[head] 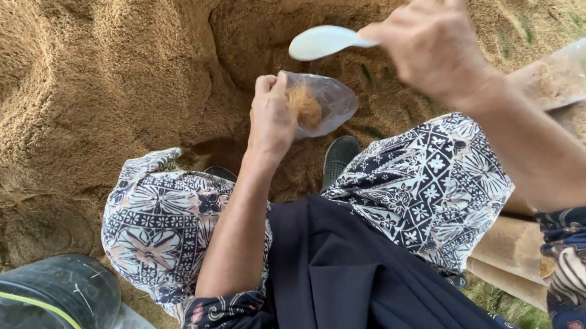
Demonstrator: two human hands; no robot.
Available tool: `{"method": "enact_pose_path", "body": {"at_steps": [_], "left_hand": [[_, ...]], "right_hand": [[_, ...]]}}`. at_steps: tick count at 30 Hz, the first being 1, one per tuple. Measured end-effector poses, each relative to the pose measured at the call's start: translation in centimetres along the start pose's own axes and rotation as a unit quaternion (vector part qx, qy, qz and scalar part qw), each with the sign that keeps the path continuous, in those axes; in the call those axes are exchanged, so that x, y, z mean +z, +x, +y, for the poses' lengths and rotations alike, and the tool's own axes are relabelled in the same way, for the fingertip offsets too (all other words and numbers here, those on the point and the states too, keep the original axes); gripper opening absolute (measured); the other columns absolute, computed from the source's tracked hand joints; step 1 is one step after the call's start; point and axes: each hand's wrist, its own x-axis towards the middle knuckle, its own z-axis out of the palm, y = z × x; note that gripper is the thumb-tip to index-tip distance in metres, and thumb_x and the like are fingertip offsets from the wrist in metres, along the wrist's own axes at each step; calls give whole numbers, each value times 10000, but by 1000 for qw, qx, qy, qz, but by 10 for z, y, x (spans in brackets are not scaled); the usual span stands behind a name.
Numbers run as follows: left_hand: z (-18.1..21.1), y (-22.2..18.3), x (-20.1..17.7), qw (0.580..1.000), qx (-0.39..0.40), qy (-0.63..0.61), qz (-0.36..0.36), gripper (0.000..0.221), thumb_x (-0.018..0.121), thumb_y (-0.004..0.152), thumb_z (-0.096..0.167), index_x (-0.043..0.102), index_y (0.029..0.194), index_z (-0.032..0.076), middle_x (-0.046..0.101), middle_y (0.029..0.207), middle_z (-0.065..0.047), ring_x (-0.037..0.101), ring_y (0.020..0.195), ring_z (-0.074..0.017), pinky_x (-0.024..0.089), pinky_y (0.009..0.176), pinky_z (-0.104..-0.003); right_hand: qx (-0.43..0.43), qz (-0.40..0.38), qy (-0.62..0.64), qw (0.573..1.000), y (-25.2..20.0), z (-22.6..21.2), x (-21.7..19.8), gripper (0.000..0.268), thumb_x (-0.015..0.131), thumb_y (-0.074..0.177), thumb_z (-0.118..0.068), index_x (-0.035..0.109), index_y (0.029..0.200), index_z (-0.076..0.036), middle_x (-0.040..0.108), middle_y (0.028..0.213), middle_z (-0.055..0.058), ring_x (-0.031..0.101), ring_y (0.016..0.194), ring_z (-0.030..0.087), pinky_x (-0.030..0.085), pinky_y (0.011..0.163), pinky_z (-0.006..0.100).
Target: Scooping granular material from a large pile into small plastic bags using a hand scoop.
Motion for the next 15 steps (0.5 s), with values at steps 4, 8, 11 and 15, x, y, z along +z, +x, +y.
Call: {"method": "enact_pose_path", "body": {"at_steps": [4,8,11,15], "left_hand": [[28,-8,-15,996,-71,-30,-39,393,505,1004,18,478,1370,-121,554,1280,-220,670,981,-320,629,860,-397],[20,-8,4,995,-24,55,-84,437,521,897,-108,589,1322,-36,520,1230,-200,654,990,-400,610,816,-470],[21,-12,15,987,-39,93,-128,461,567,809,-166,587,1247,-23,484,1225,-172,657,991,-465,638,774,-525],[37,-19,11,978,-29,127,-162,426,584,814,-146,533,1226,-53,471,1187,-178,634,953,-432,644,726,-474]], "right_hand": [[41,-14,118,992,12,42,50,231,741,1079,-73,800,1274,-181,797,1048,16,629,866,140,315,1055,369],[141,-326,95,930,3,52,184,349,524,1020,-260,710,1308,-326,727,900,66,606,856,300,410,826,461],[192,-424,152,872,-33,37,306,345,548,916,-360,742,1198,-404,791,1083,102,722,1086,396,488,926,572],[255,-467,288,796,-58,-6,380,388,575,869,-404,726,1227,-401,732,1264,72,663,1193,372,521,1014,511]]}}
